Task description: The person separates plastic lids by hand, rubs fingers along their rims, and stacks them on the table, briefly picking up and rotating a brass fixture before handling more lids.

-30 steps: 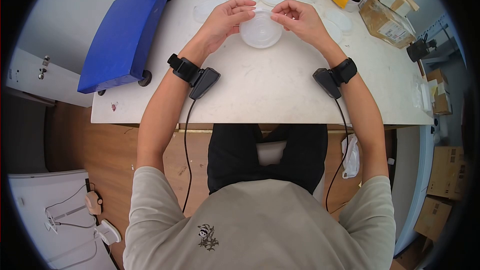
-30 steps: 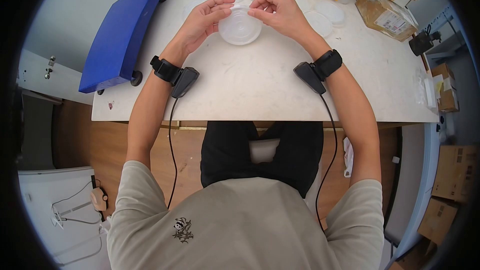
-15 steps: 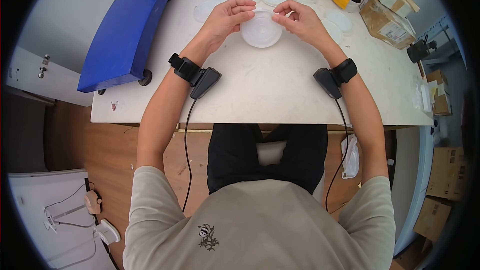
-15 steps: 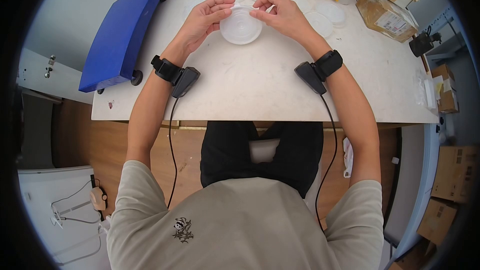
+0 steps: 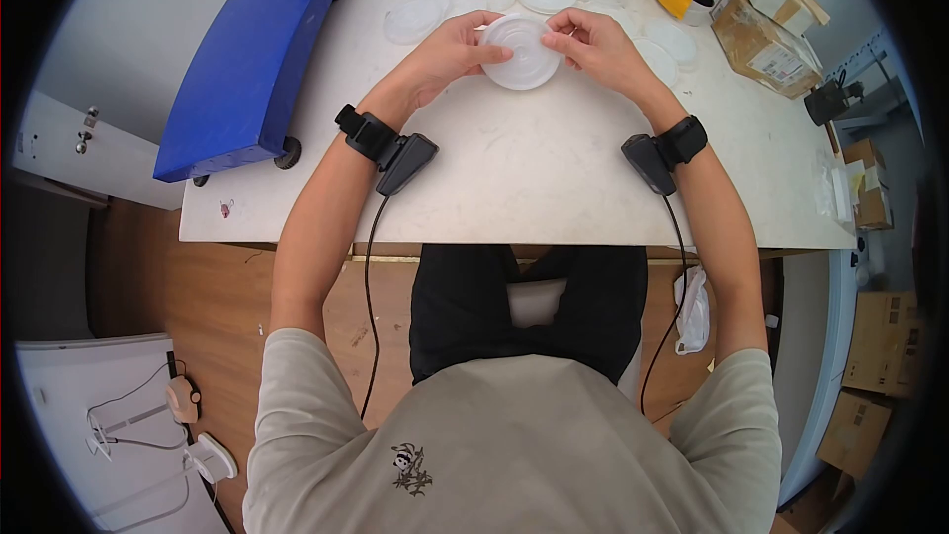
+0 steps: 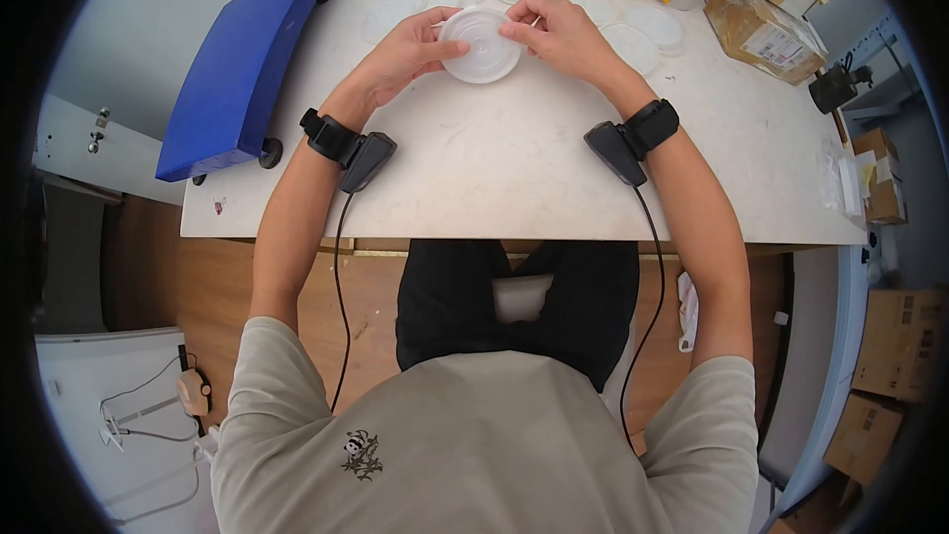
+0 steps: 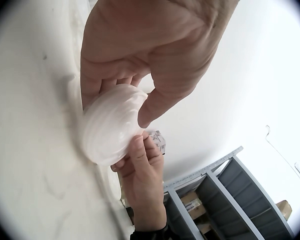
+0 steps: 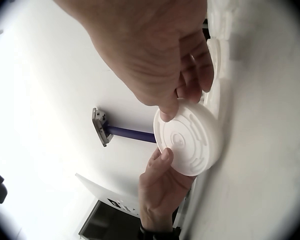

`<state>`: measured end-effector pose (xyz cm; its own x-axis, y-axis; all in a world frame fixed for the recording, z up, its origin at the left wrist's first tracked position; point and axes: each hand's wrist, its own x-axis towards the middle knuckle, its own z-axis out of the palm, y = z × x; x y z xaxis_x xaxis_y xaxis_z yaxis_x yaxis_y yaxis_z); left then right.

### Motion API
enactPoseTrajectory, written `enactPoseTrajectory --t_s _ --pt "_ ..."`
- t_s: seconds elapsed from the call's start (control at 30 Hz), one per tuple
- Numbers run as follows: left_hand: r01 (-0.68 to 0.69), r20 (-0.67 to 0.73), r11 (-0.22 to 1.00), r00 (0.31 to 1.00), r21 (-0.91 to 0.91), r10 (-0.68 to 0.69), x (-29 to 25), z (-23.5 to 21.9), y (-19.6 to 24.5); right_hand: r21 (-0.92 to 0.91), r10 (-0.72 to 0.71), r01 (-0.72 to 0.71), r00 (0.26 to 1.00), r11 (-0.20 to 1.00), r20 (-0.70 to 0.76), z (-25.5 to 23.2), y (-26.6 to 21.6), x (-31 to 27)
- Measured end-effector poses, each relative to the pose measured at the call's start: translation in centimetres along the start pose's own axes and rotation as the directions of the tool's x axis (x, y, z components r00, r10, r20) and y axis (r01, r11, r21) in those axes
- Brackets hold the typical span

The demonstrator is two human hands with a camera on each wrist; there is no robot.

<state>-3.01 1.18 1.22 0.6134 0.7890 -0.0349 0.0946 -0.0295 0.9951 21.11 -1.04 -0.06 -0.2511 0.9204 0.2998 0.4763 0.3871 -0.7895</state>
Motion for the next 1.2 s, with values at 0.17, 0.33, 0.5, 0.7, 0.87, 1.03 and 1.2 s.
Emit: enactPoseTrajectory --t_s 0.17,0.33,0.5,0.7,0.87,1.03,1.2 --pt "-0.058 -0.114 0.998 0.992 0.004 0.058 0.1 -0.3 0.4 0.078 0.021 -0.018 0.999 0.997 -0.032 -0.2 -0.5 0.0" --pt "-0.189 -0.315 0.969 0.94 -0.159 0.132 0.6 -1.8 0.6 0.009 0.061 -0.06 0.995 0.998 -0.076 -0.3 -0.1 -0.1" --pt "-0.122 -0.306 0.925 0.952 -0.36 0.007 1.4 -2.0 -0.8 -0.123 0.115 -0.114 0.993 0.986 0.004 -0.2 0.5 -0.2" --pt "-0.101 -0.282 0.886 0.959 -0.453 -0.036 1.3 -1.0 -0.9 0.01 0.228 -0.229 0.97 0.973 0.081 0.0 0.1 -0.3" --pt "-0.103 -0.284 0.882 0.958 -0.46 -0.036 1.3 -1.0 -0.8 0.078 0.237 -0.239 0.971 0.968 0.04 -0.2 0.3 -0.1" --pt "-0.082 -0.288 0.896 0.956 -0.436 -0.053 1.2 -0.8 -0.6 0.183 0.266 -0.256 0.963 0.949 -0.032 -0.6 0.3 0.2" --pt "-0.126 -0.31 0.899 0.951 -0.419 -0.011 0.9 -0.6 -0.3 0.175 0.186 -0.16 0.971 0.972 -0.149 -0.2 0.9 0.3"
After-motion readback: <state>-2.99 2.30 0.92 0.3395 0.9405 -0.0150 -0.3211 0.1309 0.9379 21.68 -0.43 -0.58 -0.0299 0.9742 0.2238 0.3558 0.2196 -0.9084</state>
